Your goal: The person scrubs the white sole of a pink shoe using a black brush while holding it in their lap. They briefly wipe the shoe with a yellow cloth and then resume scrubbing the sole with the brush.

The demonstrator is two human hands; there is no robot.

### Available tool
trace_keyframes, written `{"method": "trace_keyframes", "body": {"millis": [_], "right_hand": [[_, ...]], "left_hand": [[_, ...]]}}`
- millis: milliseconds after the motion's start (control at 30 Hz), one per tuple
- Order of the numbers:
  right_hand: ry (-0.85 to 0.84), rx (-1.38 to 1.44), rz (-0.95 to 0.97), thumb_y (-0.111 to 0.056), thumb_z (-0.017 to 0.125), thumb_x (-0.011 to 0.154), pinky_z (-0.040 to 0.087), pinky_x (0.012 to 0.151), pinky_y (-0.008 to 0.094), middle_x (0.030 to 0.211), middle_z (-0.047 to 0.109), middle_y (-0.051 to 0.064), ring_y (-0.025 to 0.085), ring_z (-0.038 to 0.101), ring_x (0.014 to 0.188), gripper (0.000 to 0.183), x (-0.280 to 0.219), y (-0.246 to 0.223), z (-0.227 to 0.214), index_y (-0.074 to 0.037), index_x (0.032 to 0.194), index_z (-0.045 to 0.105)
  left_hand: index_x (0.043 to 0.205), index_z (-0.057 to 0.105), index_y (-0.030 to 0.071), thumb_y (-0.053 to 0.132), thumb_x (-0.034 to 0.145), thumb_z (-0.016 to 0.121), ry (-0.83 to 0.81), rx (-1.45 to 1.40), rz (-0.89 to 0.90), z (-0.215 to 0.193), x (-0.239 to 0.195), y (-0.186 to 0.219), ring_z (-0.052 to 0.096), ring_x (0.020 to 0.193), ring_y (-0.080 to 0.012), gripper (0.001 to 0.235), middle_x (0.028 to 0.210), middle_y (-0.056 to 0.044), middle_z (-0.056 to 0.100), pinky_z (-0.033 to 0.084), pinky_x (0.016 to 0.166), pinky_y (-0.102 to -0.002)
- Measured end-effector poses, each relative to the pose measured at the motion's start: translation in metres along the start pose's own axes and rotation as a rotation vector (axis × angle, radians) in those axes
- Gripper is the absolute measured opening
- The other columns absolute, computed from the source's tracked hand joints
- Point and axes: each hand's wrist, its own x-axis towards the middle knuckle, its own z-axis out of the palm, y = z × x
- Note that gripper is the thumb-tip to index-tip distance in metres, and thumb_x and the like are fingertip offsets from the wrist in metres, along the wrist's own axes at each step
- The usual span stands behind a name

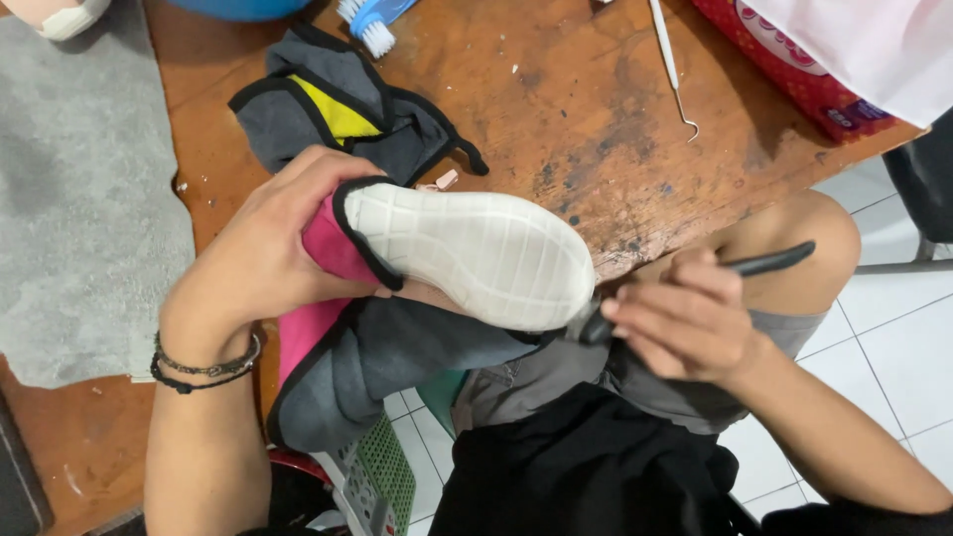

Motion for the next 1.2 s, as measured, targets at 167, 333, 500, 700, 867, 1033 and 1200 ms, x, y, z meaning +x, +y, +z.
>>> {"method": "trace_keyframes", "body": {"millis": [167,333,500,700,867,1033,1200], "right_hand": [[0.025,-0.066,0.095,-0.017,0.064,0.096,0.041,0.07,0.037,0.094,0.071,0.01,0.026,0.046,0.08,0.019,0.011,-0.012,0.002,-0.002,0.1,0.076],[0.043,-0.196,0.157,-0.017,0.064,0.097,0.043,0.078,0.038,0.091,0.07,0.012,0.03,0.05,0.084,0.021,0.015,-0.002,-0.005,0.0,0.096,0.076],[-0.01,-0.07,0.025,-0.019,0.063,0.098,0.036,0.068,0.036,0.096,0.073,0.011,0.021,0.05,0.076,0.02,0.016,-0.007,-0.004,-0.004,0.102,0.076],[0.033,-0.034,0.153,-0.015,0.064,0.095,0.043,0.066,0.034,0.095,0.071,0.012,0.028,0.063,0.071,0.017,0.016,-0.032,0.005,-0.001,0.097,0.074],[0.099,-0.176,0.146,-0.018,0.063,0.097,0.039,0.071,0.036,0.094,0.07,0.009,0.024,0.047,0.081,0.018,-0.003,-0.024,0.011,-0.003,0.099,0.073],[0.08,-0.114,0.107,-0.02,0.062,0.097,0.039,0.068,0.034,0.092,0.07,0.008,0.02,0.05,0.074,0.019,-0.01,-0.017,0.007,-0.005,0.099,0.074],[0.024,-0.038,-0.02,-0.016,0.062,0.094,0.034,0.059,0.034,0.093,0.072,0.007,0.016,0.049,0.053,0.018,-0.006,-0.022,0.01,-0.005,0.099,0.075]], "left_hand": [[0.132,0.057,0.008,0.029,0.06,0.099,0.008,0.002,-0.034,0.0,0.0,0.001,0.06,0.112,-0.0263,0.086,0.121,-0.011,0.058,0.048,0.098,-0.038],[0.133,0.058,0.008,0.026,0.061,0.099,0.003,-0.02,-0.033,0.001,-0.001,0.004,0.06,0.114,-0.0265,0.085,0.124,-0.01,0.058,0.049,0.098,-0.038],[0.131,0.06,0.012,0.024,0.059,0.1,-0.007,-0.035,-0.09,0.0,0.0,0.006,0.06,0.111,-0.0231,0.082,0.121,-0.007,0.058,0.048,0.096,-0.036],[0.13,0.06,0.008,0.024,0.062,0.099,0.0,-0.049,-0.018,-0.001,0.0,0.006,0.062,0.108,-0.024,0.08,0.118,-0.01,0.059,0.051,0.096,-0.037],[0.132,0.06,0.008,0.029,0.062,0.098,-0.008,-0.025,0.01,0.0,0.0,0.002,0.057,0.116,-0.0263,0.083,0.124,-0.009,0.06,0.046,0.102,-0.04],[0.133,0.06,0.012,0.025,0.059,0.099,-0.054,-0.032,-0.036,-0.004,0.0,0.004,0.054,0.114,-0.024,0.084,0.121,-0.006,0.059,0.043,0.1,-0.038],[0.131,0.061,0.012,0.026,0.06,0.099,-0.053,-0.036,-0.014,-0.005,0.001,0.004,0.055,0.113,-0.0235,0.082,0.12,-0.006,0.059,0.044,0.101,-0.037]]}}
